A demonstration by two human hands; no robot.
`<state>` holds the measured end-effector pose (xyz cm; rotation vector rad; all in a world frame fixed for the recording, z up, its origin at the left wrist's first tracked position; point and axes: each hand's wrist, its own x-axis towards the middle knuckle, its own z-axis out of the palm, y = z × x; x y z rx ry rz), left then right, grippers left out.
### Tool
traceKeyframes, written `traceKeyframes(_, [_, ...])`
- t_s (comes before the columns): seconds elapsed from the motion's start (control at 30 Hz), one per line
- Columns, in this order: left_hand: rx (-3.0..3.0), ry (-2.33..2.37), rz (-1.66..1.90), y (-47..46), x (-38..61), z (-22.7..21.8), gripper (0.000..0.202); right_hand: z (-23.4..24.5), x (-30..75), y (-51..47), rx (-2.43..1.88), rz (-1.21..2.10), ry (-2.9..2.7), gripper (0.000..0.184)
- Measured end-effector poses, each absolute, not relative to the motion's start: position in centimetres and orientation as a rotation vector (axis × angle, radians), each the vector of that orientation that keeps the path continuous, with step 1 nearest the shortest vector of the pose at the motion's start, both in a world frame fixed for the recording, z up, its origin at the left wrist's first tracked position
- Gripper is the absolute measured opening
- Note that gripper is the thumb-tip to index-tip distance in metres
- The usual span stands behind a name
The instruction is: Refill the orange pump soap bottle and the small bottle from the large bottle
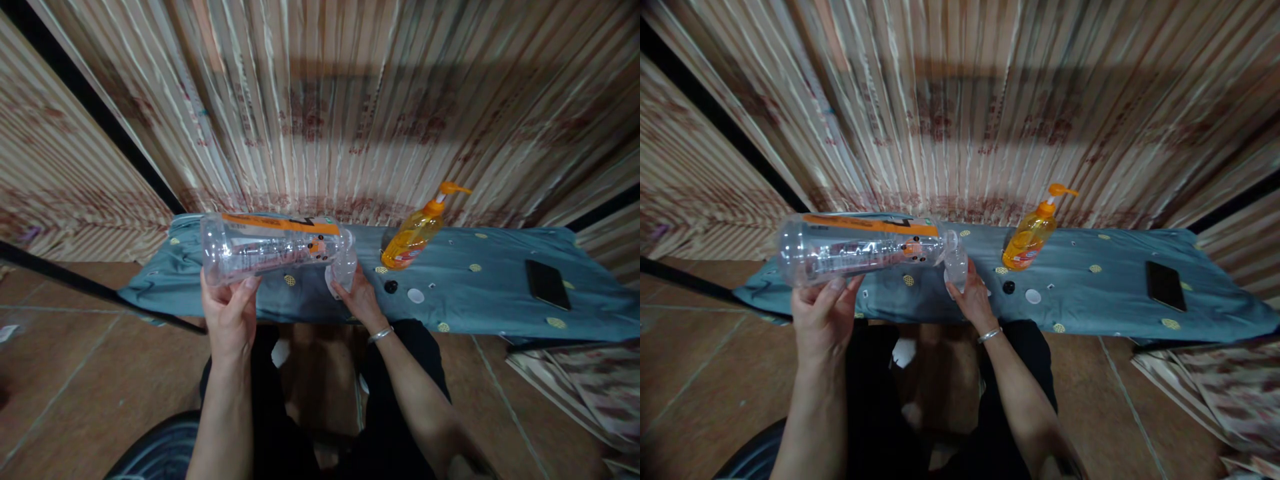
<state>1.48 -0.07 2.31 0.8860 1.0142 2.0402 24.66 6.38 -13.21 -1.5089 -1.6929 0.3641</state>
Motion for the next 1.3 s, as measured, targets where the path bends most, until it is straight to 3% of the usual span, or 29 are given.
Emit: traceKeyframes(1.3, [0.910,0.987,2.018,0.83,0.96,2.94,0.059,-13.00,24.76,6.50,-1.492,0.364,-1.724,0.077])
